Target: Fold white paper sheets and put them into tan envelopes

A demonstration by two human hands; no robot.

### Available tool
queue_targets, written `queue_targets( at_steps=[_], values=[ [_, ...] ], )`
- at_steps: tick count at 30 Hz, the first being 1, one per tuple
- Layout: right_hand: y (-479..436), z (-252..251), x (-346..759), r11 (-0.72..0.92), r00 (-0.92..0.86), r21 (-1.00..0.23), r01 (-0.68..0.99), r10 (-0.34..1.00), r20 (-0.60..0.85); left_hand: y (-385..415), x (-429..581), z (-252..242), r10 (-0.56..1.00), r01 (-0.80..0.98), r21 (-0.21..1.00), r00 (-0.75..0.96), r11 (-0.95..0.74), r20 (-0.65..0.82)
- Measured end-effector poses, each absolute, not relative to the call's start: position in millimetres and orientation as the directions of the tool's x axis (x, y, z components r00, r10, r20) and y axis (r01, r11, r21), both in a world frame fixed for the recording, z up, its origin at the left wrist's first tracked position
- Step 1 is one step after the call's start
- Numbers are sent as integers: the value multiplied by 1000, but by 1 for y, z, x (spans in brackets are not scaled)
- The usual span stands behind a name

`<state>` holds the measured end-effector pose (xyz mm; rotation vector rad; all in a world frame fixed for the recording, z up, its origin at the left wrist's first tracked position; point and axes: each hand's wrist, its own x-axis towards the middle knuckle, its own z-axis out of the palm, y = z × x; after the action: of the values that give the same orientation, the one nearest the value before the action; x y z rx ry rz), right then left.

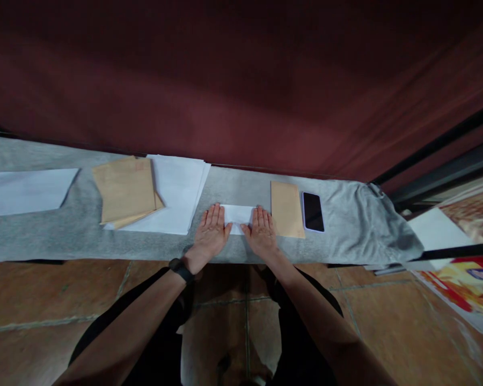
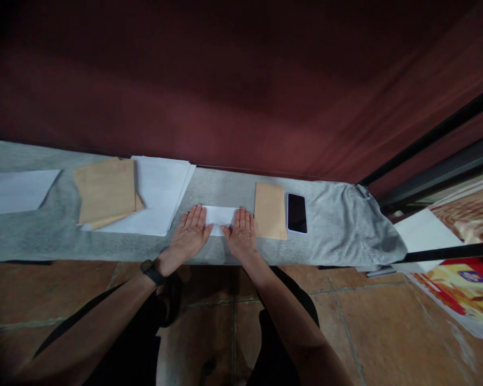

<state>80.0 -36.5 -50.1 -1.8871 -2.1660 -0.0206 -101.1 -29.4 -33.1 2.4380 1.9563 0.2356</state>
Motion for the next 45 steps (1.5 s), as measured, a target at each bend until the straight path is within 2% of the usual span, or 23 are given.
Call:
queue_targets(
  at_steps=[11, 20, 22, 27, 29, 36, 45],
  values=[
    [-39, -54, 87, 138, -90, -160, 977, 957, 275, -33, -107, -35, 975, 980, 90, 164, -179, 152],
    [-46, -45, 92, 142, -90, -166, 976, 954, 284, -36, -112, -32, 971, 973, 166, 124, -159, 204],
    [-49, -38, 89, 176, -125, -185, 967, 958, 258, -39, -110, -29, 964, 965, 177, 156, -195, 216],
    [-63, -28, 73, 311, -285, -288, 905, 950, 131, -57, -97, -27, 900, 880, 208, 394, -428, 186],
    [-69, -29, 69, 356, -338, -305, 884, 935, 110, -65, -94, -31, 882, 858, 215, 434, -467, 184],
    [-79, -36, 76, 383, -356, -249, 889, 923, 148, -75, -99, -38, 876, 861, 172, 452, -478, 171],
    [-80, -42, 88, 323, -284, -175, 930, 935, 214, -75, -108, -35, 910, 904, 156, 368, -398, 190]
  ],
)
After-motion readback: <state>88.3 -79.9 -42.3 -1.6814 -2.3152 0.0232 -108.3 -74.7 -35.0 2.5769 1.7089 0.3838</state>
